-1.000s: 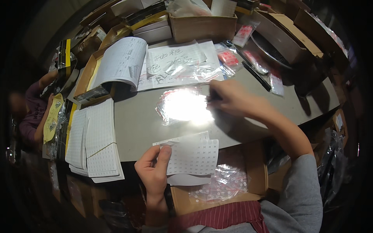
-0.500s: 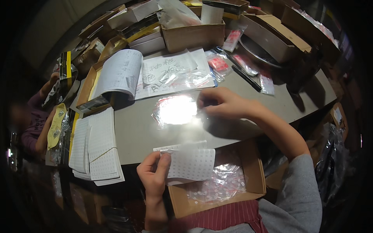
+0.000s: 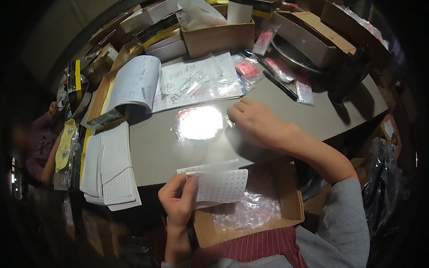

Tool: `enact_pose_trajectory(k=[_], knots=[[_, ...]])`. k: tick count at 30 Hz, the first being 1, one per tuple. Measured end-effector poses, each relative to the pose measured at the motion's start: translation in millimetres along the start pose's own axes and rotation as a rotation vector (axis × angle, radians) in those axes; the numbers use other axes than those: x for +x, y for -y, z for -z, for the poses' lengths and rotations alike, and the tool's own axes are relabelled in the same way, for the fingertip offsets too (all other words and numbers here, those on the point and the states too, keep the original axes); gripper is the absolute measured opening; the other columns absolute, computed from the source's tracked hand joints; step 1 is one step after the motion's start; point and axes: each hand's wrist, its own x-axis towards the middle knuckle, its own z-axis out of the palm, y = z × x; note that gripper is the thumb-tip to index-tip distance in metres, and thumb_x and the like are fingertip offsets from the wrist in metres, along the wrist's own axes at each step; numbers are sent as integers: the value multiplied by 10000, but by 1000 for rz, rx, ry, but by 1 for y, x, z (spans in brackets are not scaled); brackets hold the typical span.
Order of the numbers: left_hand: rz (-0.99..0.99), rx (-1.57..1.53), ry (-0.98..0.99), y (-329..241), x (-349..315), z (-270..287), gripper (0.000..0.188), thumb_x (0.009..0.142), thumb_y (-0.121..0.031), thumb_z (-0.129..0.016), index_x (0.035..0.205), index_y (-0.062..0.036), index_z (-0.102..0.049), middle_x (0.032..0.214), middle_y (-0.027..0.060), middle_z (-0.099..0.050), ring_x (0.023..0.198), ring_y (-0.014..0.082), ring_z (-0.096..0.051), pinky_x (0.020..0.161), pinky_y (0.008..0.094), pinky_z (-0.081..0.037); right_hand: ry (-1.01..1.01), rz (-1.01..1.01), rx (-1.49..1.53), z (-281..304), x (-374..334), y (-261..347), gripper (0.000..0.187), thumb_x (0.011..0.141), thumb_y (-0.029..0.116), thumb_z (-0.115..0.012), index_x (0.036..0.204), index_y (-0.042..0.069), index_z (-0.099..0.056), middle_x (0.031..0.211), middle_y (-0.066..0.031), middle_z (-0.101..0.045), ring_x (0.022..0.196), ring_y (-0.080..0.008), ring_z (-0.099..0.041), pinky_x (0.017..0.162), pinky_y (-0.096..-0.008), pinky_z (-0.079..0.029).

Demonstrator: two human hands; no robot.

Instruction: The person repeatedly picks up small white stickers from a sheet and places them into a clear plastic bag on the table. The person handles the stickers one at a time, peeling them off and depositing them into the bag.

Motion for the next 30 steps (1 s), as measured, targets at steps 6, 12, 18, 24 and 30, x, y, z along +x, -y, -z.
enact_pose_trajectory(k=[6, 12, 18, 24, 30], knots=[[-73, 105, -16, -8, -4, -14, 78, 908, -30, -753, 947, 33, -729, 773, 107, -678, 662, 182, -609, 614, 291, -473, -61, -52, 5, 22, -2, 11, 259, 852, 144, -783, 1001, 31, -605, 941, -133, -633, 926, -315, -615, 791, -414, -495], [-246, 248, 49, -24, 1, -22, 106, 899, 4, -727, 1000, 36, -732, 821, 128, -683, 698, 212, -630, 652, 291, -493, 8, 201, 474, 29, -28, 56, 388, 752, 61, -722, 1114, 32, -586, 1047, -139, -605, 969, -348, -591, 857, -425, -506], [-244, 179, 72, -32, -3, -34, 139, 887, 31, -733, 1026, 31, -743, 843, 153, -695, 707, 241, -654, 654, 303, -513, -140, 220, 175, 24, -40, 74, 330, 724, 100, -664, 1035, 0, -616, 1018, -124, -597, 935, -300, -590, 815, -389, -509], [-66, 100, 80, -26, -7, -38, 128, 917, 8, -728, 1037, 52, -738, 865, 121, -718, 737, 163, -651, 678, 276, -511, -197, 250, -1, 15, -49, 78, 267, 696, 119, -642, 934, -2, -626, 970, -111, -585, 910, -279, -595, 789, -382, -517], [178, -101, 39, -19, -7, -40, 146, 963, -43, -717, 1051, 72, -733, 859, 51, -715, 782, 82, -606, 705, 240, -498, -133, 158, 233, 22, -48, 41, 174, 764, 82, -661, 925, 19, -638, 939, -127, -624, 888, -302, -641, 776, -384, -534]])
